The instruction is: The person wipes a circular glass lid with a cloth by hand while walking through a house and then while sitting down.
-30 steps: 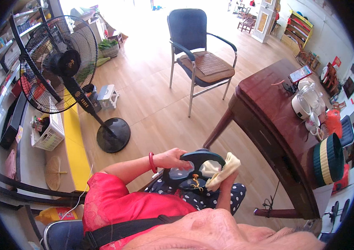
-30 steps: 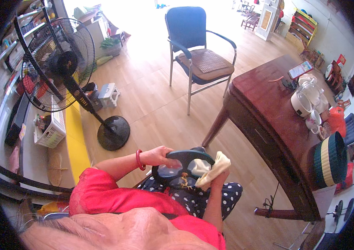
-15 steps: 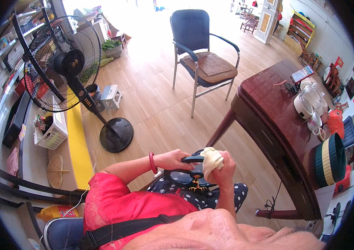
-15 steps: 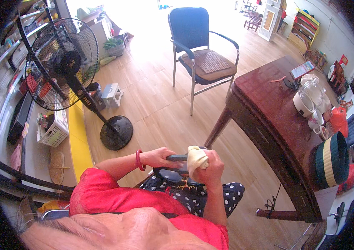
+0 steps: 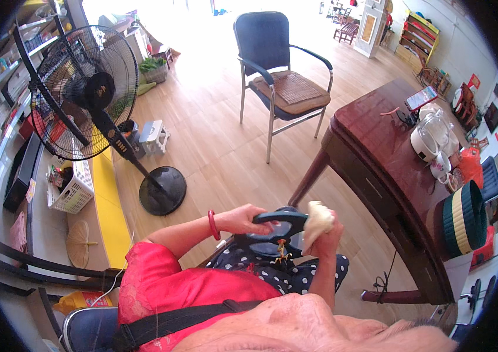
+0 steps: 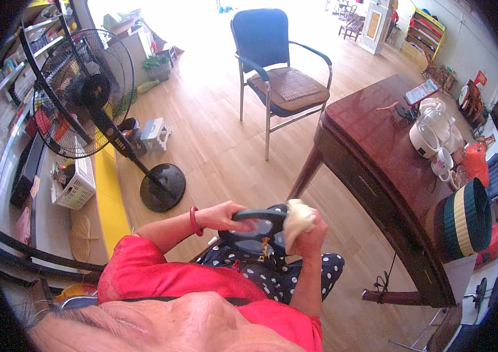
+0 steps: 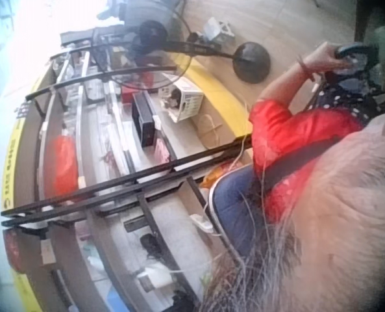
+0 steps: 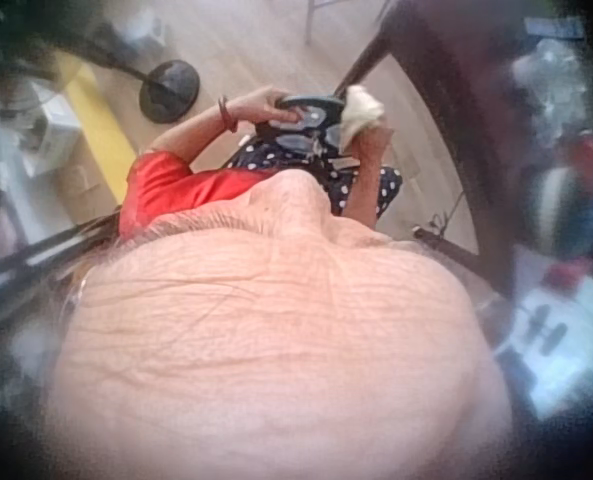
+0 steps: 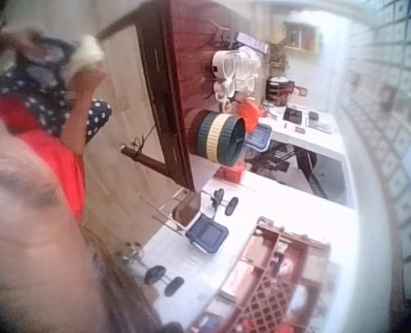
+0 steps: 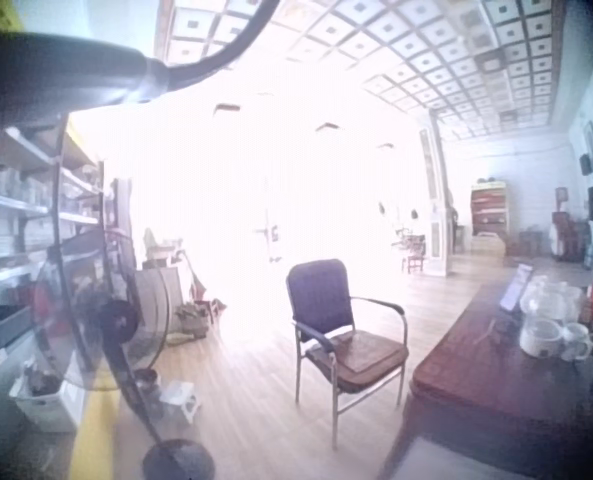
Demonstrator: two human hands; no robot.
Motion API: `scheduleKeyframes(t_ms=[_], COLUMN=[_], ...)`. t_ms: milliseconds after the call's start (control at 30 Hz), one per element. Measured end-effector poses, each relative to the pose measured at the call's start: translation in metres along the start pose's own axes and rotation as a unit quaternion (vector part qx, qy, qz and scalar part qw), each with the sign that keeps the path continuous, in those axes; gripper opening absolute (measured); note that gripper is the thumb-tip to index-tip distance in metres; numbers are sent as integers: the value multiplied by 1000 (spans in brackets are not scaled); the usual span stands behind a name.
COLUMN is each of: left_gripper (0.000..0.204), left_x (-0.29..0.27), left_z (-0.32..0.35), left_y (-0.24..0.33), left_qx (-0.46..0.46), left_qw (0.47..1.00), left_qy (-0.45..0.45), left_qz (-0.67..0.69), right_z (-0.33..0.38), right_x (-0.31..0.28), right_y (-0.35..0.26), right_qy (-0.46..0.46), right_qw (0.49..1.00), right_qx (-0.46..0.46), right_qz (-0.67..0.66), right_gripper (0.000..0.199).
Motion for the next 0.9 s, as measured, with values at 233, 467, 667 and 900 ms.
scheduleKeyframes(t_ms=[233,467,667,900], left_gripper=[32,31,32,36], left_x=[-2,-9,-15,-5], left_z=[2,-1,3,4], left_y=[4,-13,-3,-2], left_qx=[-64,-40,-35,-41], left_qw=[998,993,996,997], left_qy=[-11,9,-2,-2], left_qz=[23,108,82,69], right_z=[-2,30,13,-9], right_x=[15,33,4,14], right_y=[-23,79,57,-24], right_qy=[20,108,55,16], right_qw=[996,979,989,993], right_qx=[-88,122,41,-116], right_qz=[-10,120,131,17], right_gripper=[32,27,29,26])
Point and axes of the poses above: each hand's wrist, its own z-axis away from the middle knuckle, its own x-axis out of the palm, y = z × x, the point moved 1 cm from there along -z, towards the middle knuckle, and after that the axes turned 14 degrees about -y, right-handed, at the moved point
